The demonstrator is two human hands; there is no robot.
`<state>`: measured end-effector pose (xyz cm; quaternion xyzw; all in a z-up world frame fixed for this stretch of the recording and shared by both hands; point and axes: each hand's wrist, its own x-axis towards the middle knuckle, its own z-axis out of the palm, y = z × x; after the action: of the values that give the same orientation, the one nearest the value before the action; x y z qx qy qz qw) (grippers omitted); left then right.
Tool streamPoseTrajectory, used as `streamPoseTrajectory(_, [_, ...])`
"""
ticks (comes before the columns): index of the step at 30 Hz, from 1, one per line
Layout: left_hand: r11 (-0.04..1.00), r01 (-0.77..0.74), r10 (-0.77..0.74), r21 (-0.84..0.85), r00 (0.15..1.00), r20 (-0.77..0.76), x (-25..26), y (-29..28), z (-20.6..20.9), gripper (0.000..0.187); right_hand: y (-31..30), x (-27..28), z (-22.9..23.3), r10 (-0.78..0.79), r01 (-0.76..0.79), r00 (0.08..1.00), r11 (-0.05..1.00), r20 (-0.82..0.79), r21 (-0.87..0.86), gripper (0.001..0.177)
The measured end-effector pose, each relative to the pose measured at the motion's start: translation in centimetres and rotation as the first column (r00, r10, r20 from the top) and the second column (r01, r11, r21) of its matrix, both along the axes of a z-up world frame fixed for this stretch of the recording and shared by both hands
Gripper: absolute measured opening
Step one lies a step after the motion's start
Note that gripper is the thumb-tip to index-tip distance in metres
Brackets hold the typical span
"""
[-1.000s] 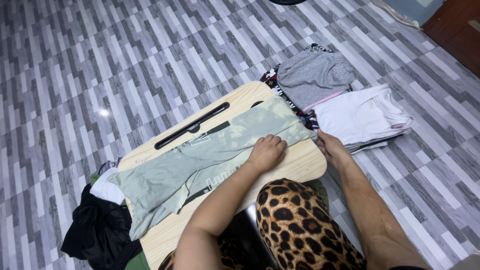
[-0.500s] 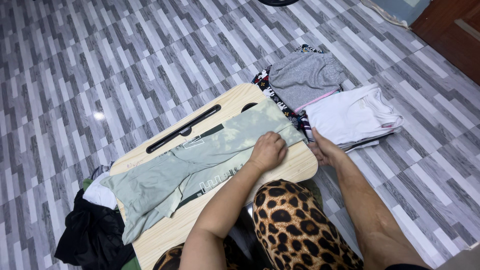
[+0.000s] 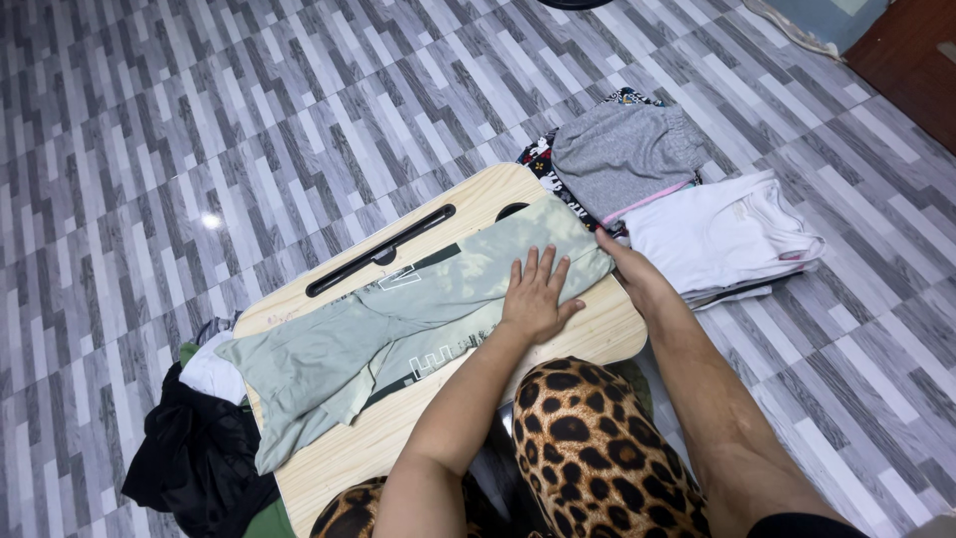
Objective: The person folds a light green t-shirt on a wooden folding board, smoothing and aligning the fabric, then folds it into a compact rectangle and places it on a stack of folded clothes. The person then picks up a black garment from a pile to begin folding it.
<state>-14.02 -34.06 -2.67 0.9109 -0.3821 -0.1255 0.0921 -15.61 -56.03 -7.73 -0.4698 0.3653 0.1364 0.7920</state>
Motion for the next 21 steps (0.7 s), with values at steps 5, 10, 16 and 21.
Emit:
streamPoseTrajectory(5, [0.991, -0.043, 0.027, -0.129, 0.992, -0.124, 0.9, 0.5, -1.1, 0.088, 0.9, 3.5, -0.5, -0.14, 0.224, 0.939, 0.942, 0.315, -0.249, 0.036])
streamPoseTrajectory(10, [0.547, -0.63, 0.013, -0.552, 0.665, -0.746, 5.0, 1.0, -3.2, 0.091, 4.8, 5.7, 2.2, 0.024, 0.235, 0.859, 0.869, 0.511, -0.437, 0.028])
streamPoseTrajectory(16, [-0.221, -0.927, -0.698, -0.304, 0.368, -0.614, 9.8, 9.1, -3.4, 0.088, 14.6, 5.3, 9.1, 0.851, 0.072, 0.348, 0.394, 0.393, -0.916, 0.05])
streamPoseTrajectory(21, [-0.573, -0.795, -0.571, -0.2, 0.562, -0.598, 7.7, 17.0, -6.0, 0.082, 21.4, 3.8, 13.3, 0.986, -0.373, 0.163, 0.036, -0.028, -0.927, 0.078])
